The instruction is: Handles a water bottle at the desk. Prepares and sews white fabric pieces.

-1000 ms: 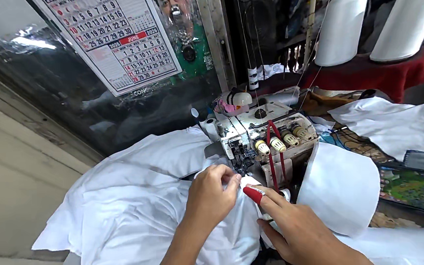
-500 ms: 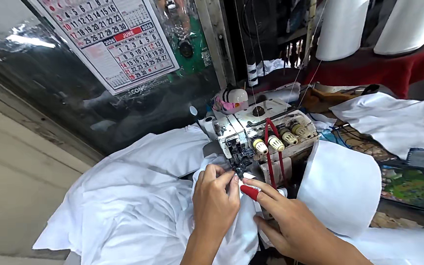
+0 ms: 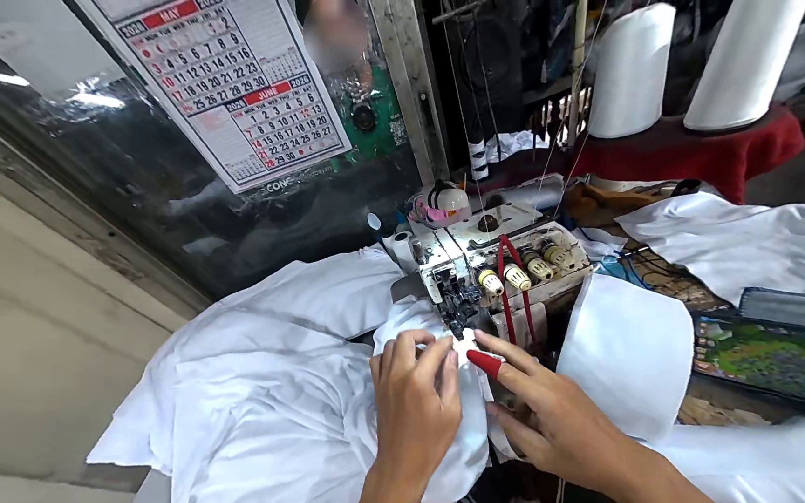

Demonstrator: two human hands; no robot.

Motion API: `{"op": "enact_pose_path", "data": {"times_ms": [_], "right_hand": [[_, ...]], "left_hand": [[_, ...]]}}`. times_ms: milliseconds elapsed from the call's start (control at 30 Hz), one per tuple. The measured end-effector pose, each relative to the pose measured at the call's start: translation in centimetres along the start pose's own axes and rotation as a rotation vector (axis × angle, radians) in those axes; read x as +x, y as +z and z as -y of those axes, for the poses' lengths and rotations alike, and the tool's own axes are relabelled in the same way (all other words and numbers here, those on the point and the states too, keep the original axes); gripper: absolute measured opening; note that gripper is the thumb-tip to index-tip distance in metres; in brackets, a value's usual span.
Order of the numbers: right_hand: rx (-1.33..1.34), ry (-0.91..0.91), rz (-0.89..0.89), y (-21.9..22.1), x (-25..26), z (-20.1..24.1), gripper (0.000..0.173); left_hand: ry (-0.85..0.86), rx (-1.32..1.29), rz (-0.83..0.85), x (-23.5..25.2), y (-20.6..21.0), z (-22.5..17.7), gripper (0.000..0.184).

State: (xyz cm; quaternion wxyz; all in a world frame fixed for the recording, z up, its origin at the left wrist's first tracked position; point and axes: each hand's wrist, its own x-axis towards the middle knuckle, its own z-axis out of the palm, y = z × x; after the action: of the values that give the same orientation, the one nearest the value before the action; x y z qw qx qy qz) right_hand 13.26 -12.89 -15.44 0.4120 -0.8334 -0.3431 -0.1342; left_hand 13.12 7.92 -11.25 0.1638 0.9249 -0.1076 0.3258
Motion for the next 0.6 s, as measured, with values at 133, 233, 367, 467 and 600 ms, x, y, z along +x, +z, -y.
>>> {"op": "enact_pose_path", "data": {"times_ms": [133, 233, 367, 467, 600], "right_hand": [[-0.162, 0.019, -0.031, 0.2, -0.5, -0.3, 0.040], [-0.233, 0.036, -0.042, 0.4, -0.7, 0.1, 0.037], [-0.248, 0.067, -0.036, 1.1, -1.2, 0.1, 0.029], [-0.174, 0.114, 0.051, 1.2, 0.0, 1.0, 0.037], [-0.015, 0.230, 0.286, 1.0, 3.7, 2.8, 0.049]], "left_hand": [[0.024, 0.007, 0.026, -0.8, 0.1, 0.5, 0.028], [0.023, 0.011, 0.033, -0.9, -0.1, 0.6, 0.028], [0.013, 0.015, 0.036, -0.6, 0.2, 1.4, 0.030], [-0.011, -0.036, 0.104, 1.5, 0.3, 3.6, 0.031], [-0.138, -0.308, 0.274, 5.0, 1.0, 7.3, 0.030]]}}
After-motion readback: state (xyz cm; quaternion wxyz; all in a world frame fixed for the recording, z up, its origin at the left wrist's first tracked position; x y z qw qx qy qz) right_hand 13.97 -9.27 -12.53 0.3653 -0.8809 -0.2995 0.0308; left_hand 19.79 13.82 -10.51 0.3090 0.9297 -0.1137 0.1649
